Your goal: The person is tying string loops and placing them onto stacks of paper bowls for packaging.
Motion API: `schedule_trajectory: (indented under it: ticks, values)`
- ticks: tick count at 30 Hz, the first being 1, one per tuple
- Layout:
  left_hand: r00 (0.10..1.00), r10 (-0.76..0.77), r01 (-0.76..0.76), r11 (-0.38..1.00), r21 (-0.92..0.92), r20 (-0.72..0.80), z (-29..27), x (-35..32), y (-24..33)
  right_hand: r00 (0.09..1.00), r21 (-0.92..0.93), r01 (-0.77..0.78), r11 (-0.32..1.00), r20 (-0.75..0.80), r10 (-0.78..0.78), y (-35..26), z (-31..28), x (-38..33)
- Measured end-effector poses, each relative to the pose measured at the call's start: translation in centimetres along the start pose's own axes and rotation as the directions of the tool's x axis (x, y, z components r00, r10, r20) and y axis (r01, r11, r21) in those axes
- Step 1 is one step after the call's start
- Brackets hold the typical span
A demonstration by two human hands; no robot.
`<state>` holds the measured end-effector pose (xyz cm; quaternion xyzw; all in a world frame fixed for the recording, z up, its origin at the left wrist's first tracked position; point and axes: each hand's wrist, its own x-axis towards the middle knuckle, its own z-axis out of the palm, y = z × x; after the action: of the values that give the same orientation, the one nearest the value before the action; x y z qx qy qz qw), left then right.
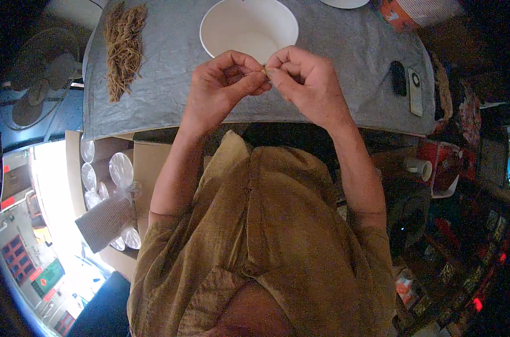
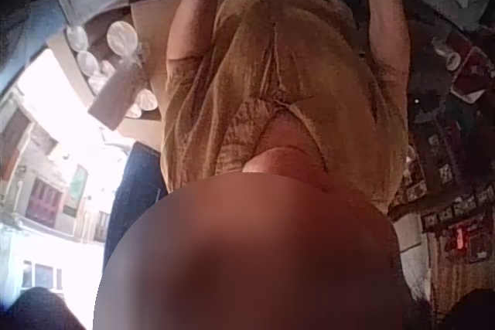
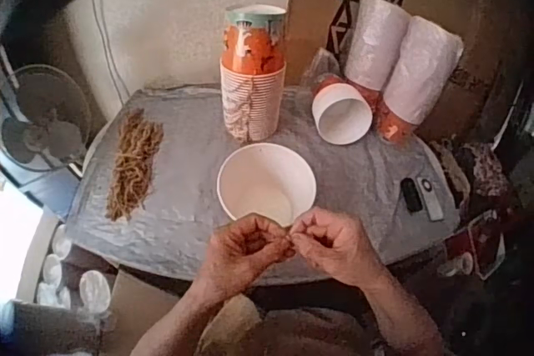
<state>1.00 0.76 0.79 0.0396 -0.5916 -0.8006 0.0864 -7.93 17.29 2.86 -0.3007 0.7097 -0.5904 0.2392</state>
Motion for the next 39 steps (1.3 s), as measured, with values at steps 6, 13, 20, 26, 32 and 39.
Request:
schedule_trajectory:
  ticks: [6, 13, 20, 26, 32, 39]
  values:
    - [0.999, 0.037, -0.034, 0.991, -0.127, 0.026, -0.1, 0.0, -0.7, 0.99, 0.355, -0.139, 0.924, 0.06, 0.126, 1.0, -0.1, -0.2]
    - [1.0, 0.023, -0.022, 0.992, -0.127, 0.007, -0.4, 0.1, -1.0, 0.989, 0.364, -0.145, 0.92, 0.018, 0.149, 0.2, -0.3, -0.2]
    - [0.999, 0.005, -0.001, 0.992, -0.123, 0.032, -0.3, 0.0, -0.6, 0.997, 0.229, -0.077, 0.97, -0.001, 0.079, 0.3, 0.1, -0.2]
    - [0.999, -0.04, 0.045, 0.982, -0.186, 0.031, -0.2, 0.0, -0.7, 0.995, 0.268, -0.088, 0.959, -0.019, 0.097, 0.7, 0.1, -0.3]
    - [0.999, -0.008, 0.013, 0.992, -0.122, 0.043, -0.1, -0.1, -0.2, 0.995, 0.218, -0.055, 0.974, -0.071, 0.072, -0.2, -0.1, 0.0]
    - [0.999, 0.028, -0.026, 0.995, -0.098, 0.017, 0.0, 0.0, 0.1, 0.981, 0.05, 0.077, 0.996, -0.185, -0.066, -1.2, 0.1, 0.3]
